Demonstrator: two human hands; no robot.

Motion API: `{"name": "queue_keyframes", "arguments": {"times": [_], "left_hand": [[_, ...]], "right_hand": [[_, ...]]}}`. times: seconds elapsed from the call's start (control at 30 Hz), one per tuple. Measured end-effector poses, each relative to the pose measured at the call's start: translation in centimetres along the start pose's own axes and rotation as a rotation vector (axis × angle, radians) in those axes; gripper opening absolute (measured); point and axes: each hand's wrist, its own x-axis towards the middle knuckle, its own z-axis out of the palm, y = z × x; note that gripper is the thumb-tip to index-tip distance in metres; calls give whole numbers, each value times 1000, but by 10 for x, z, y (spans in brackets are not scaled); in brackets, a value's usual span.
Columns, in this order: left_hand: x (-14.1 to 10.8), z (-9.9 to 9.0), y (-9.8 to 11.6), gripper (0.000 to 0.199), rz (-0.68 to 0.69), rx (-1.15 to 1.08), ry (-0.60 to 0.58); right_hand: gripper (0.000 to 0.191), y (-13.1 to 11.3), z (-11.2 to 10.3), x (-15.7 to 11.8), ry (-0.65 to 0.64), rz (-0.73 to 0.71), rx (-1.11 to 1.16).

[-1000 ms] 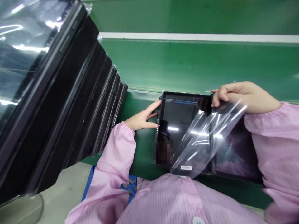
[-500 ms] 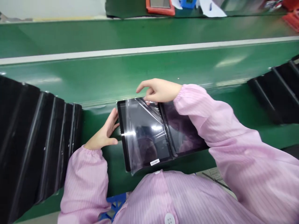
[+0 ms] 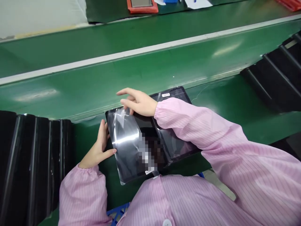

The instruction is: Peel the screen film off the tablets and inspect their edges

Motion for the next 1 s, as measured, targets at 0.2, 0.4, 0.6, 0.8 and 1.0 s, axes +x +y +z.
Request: {"name": "queue_keyframes", "arguments": {"times": [0.2, 0.4, 0.6, 0.8, 1.0], "left_hand": [[-2, 0, -1, 107, 7, 15, 0], [-4, 0, 0, 107, -37, 20, 5], [-7, 1, 1, 105, -63, 11, 9], [-6, 2, 4, 103, -46, -6, 8], [-2, 5, 3, 100, -58, -44, 55]], "right_hand": [[60, 28, -33, -42, 244, 17, -905], [50, 46, -57, -52, 147, -16, -911], [49, 53, -73, -60, 148, -89, -915], [52, 57, -79, -69, 109, -118, -948], [50, 55, -88, -58, 2, -132, -907]]}}
